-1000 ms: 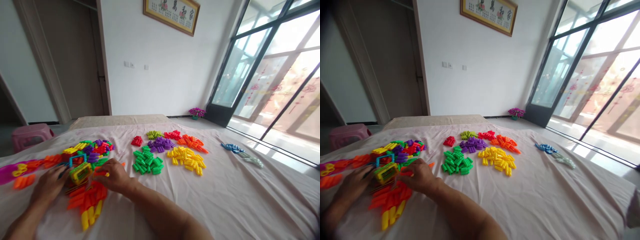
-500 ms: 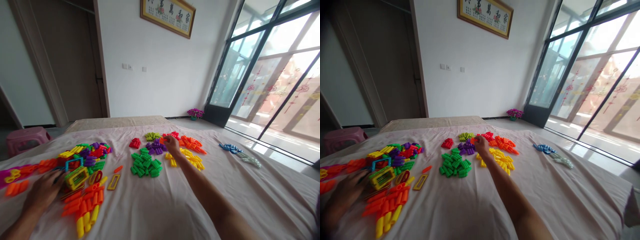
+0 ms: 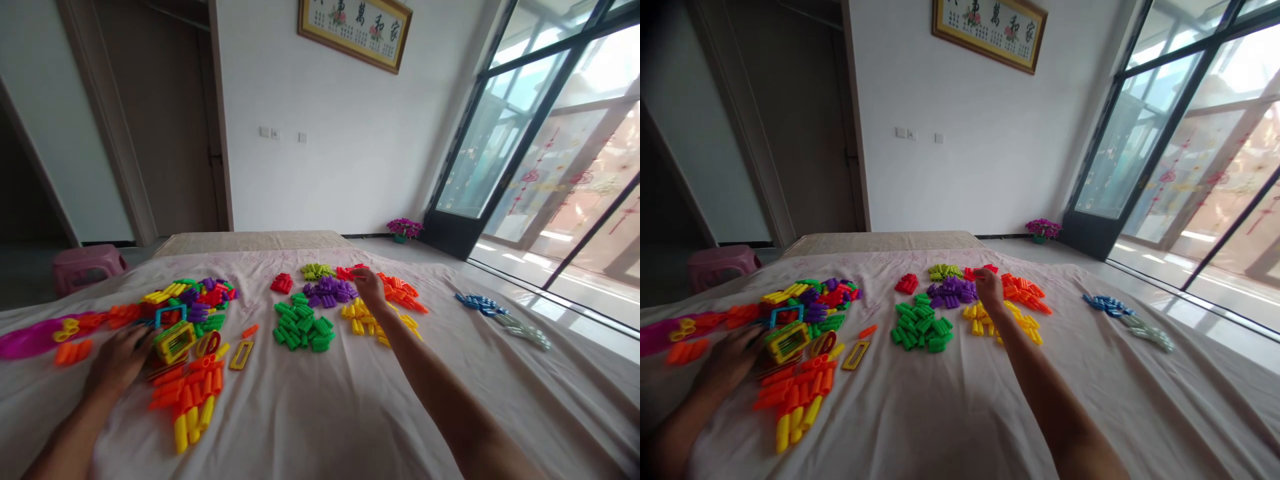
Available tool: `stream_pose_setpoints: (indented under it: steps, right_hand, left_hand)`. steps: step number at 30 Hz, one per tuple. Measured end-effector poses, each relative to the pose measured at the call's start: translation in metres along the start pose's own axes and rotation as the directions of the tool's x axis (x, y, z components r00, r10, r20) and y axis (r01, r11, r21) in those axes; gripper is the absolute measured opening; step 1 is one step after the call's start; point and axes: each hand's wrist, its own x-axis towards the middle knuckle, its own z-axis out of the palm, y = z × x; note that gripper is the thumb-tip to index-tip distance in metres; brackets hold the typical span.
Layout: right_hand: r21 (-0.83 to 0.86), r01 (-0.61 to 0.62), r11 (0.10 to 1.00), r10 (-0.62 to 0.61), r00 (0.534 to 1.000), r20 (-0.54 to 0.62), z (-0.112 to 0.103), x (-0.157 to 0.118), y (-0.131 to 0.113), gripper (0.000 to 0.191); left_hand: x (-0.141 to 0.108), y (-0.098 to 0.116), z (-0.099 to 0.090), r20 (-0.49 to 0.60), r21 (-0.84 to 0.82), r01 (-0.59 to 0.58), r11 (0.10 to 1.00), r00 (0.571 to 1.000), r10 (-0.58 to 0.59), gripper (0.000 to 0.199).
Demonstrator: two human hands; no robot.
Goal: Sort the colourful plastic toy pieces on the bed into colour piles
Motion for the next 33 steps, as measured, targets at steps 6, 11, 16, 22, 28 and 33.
stream_pose_setpoints:
  steps: [6,11,16,22,28,33]
  right_hand:
    - [0.322,0.331,0.887,-0.449,0.781,0.434,0.082,-0.098,-0.107,0.025]
    - [0.402,0.498,0.768,-0.637,0.533,0.557,0.119,-0.164,-0.15,0.044]
    - [0.408,0.582,0.704,-0.697,0.453,0.556,0.142,-0.186,-0.162,0.047]
    - [0.43,0.64,0.636,-0.749,0.379,0.544,0.159,-0.195,-0.165,0.031]
    - [0.372,0.618,0.692,-0.708,0.481,0.518,0.161,-0.202,-0.161,0.021]
    - [0.367,0.439,0.821,-0.569,0.686,0.453,0.142,-0.181,-0.152,0.021]
  left_hand:
    - [-0.002,0.013,-0.004,0.009,-0.041,0.119,0.992,0.993,-0.119,0.058]
    - [-0.004,0.018,-0.006,-0.004,-0.074,0.165,0.983,0.986,-0.166,0.061]
    - [-0.005,0.023,-0.01,-0.015,-0.062,0.157,0.986,0.987,-0.158,0.058]
    - [-0.006,0.024,-0.01,-0.008,-0.046,0.153,0.987,0.988,-0.153,0.057]
    - [-0.005,0.027,-0.012,-0.003,-0.027,0.165,0.986,0.986,-0.165,0.06]
    - [-0.006,0.022,-0.011,0.004,-0.035,0.142,0.989,0.99,-0.142,0.06]
